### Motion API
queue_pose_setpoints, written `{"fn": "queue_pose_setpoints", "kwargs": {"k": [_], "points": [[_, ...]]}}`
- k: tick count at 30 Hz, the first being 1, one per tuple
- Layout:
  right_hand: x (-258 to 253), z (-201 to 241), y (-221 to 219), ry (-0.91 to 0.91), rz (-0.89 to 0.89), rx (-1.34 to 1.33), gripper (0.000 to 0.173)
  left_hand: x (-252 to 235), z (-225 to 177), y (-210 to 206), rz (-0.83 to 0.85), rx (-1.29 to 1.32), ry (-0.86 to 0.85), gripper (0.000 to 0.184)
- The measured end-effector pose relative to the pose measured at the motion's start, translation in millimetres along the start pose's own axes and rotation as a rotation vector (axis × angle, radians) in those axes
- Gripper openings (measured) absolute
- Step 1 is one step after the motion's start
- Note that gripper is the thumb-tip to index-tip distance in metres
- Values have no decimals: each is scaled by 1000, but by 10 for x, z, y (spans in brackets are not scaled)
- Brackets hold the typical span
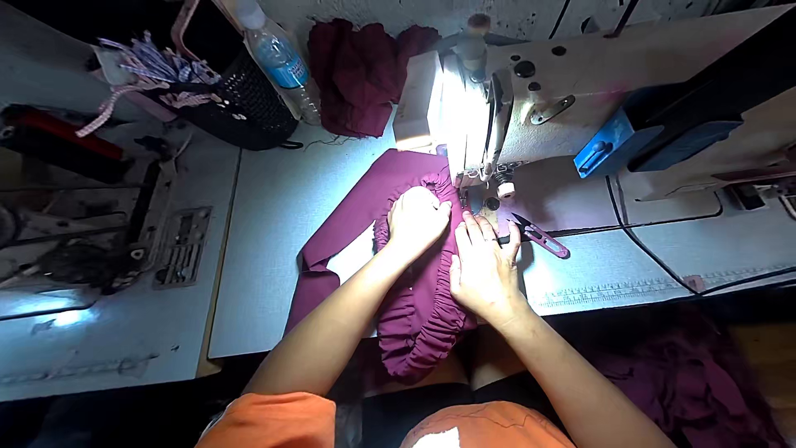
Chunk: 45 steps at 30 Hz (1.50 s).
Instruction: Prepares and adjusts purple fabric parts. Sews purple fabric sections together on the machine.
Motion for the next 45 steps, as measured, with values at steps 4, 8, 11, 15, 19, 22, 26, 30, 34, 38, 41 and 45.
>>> {"fn": "queue_pose_setpoints", "kwargs": {"k": [4, 8, 11, 15, 19, 22, 26, 30, 34, 38, 41, 45], "points": [[-7, 44, 25, -46, 46, 35, 56, -49, 1, -19, 15, -60, -17, 32], [-8, 63, 19, -40, 54, 58, 56, 47, -9, -68, -117, -108, -118, 28], [-4, 71, 13, -34, 67, 55, 55, 108, 89, -202, -276, -95, -561, 15], [15, 2, -4, -8, 29, -2, 56, 158, 172, -235, -163, -74, -897, 29], [-7, -272, 19, 79, -31, -168, 52, 143, 239, -192, -92, -154, -902, 42], [-50, -473, 74, 145, -31, -300, 46, 193, 186, -125, -46, -242, -894, 45], [-107, -522, 123, 181, -32, -306, 44, 621, -102, -38, -13, -312, -703, 26], [-126, -531, 119, 168, 19, -298, 47, 1190, -273, -259, -160, -219, -428, 29], [-125, -514, 130, 178, 34, -289, 48, 1324, -286, -394, -281, -267, -267, 30], [-125, -519, 145, 178, 31, -311, 47, 1177, -300, -400, -291, -334, -188, 13], [-133, -505, 134, 164, 5, -327, 45, 1059, -155, -362, -403, -259, -334, 10], [-151, -529, 125, 147, 15, -329, 44, 1245, -95, -287, -654, -174, -541, 19]]}}
Point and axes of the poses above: each hand's wrist, its own x-axis away from the middle knuckle, its own y-axis out of the back of the hand, z = x × y, the point moved 3 cm from there along -x, towards the middle knuckle, and after that the axes turned 3 degrees about x, right-handed, at the moved point
